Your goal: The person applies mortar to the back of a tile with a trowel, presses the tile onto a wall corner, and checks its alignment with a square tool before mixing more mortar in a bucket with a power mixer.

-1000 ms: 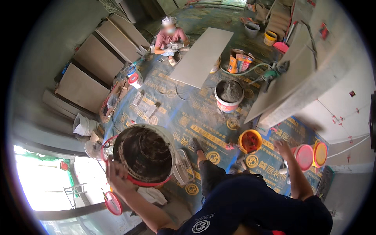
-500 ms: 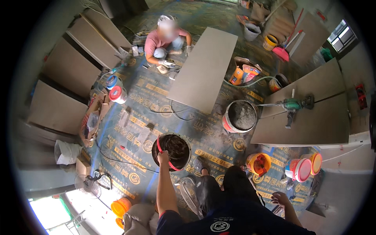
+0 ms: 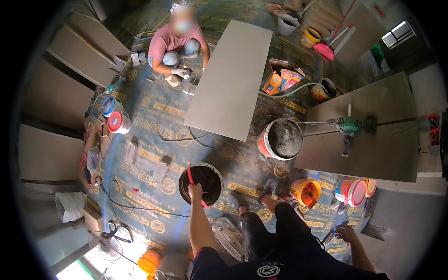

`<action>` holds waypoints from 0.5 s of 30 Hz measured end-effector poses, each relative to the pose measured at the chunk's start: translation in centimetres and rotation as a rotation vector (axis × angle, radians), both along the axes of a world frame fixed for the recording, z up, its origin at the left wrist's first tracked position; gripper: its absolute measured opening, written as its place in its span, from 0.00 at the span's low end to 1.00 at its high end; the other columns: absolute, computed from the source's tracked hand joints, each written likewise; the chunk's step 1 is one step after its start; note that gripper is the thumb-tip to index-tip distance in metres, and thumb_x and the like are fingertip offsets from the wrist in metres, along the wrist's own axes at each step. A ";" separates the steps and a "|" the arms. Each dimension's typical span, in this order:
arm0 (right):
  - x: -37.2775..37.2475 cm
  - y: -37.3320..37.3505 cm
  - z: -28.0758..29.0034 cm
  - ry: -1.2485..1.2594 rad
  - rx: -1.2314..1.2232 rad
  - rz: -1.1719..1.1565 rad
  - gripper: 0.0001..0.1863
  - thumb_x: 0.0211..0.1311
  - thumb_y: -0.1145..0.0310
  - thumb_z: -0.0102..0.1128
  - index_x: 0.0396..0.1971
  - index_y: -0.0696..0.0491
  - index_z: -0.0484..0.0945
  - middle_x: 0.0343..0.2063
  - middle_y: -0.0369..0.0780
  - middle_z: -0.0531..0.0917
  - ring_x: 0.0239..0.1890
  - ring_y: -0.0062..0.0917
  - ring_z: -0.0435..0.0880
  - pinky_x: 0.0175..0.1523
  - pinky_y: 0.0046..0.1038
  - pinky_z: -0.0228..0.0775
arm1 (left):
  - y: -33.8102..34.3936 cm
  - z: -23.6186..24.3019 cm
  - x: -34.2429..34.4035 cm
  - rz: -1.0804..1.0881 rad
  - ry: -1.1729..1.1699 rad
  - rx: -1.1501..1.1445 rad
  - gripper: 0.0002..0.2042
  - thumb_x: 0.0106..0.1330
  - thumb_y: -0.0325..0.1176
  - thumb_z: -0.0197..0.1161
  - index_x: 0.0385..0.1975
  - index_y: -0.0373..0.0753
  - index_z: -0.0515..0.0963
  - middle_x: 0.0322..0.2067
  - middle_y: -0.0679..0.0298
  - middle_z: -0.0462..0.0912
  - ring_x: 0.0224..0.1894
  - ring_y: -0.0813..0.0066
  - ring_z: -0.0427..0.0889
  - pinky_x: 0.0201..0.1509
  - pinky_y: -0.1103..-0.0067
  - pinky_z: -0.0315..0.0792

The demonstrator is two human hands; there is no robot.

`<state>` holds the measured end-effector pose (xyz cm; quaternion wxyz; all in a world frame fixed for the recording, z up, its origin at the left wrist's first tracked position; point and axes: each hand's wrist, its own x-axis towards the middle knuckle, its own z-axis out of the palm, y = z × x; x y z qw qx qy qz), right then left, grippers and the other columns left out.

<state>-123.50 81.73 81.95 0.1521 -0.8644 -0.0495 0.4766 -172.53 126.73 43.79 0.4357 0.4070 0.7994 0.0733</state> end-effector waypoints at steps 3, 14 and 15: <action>0.7 4.8 0.5 -0.005 0.053 0.101 0.16 0.56 0.62 0.58 0.38 0.58 0.77 0.27 0.40 0.80 0.29 0.25 0.82 0.34 0.28 0.76 | -2.3 -1.5 1.7 -0.307 0.105 0.023 0.15 0.52 0.38 0.56 0.29 0.30 0.75 0.30 0.45 0.79 0.36 0.48 0.79 0.42 0.64 0.74; 24.5 12.7 -9.4 -0.487 0.196 0.246 0.17 0.56 0.59 0.56 0.36 0.58 0.75 0.24 0.43 0.79 0.25 0.29 0.78 0.34 0.31 0.71 | -12.1 6.5 15.5 0.166 -0.651 -0.300 0.06 0.54 0.32 0.61 0.31 0.39 0.77 0.23 0.64 0.78 0.24 0.76 0.78 0.26 0.80 0.70; 24.3 17.2 -7.7 -0.309 0.271 0.118 0.19 0.56 0.58 0.56 0.39 0.59 0.75 0.25 0.45 0.79 0.29 0.33 0.78 0.38 0.33 0.71 | -13.4 5.5 12.3 -0.125 -0.653 -0.108 0.05 0.57 0.32 0.59 0.30 0.39 0.76 0.23 0.65 0.77 0.24 0.77 0.77 0.23 0.83 0.68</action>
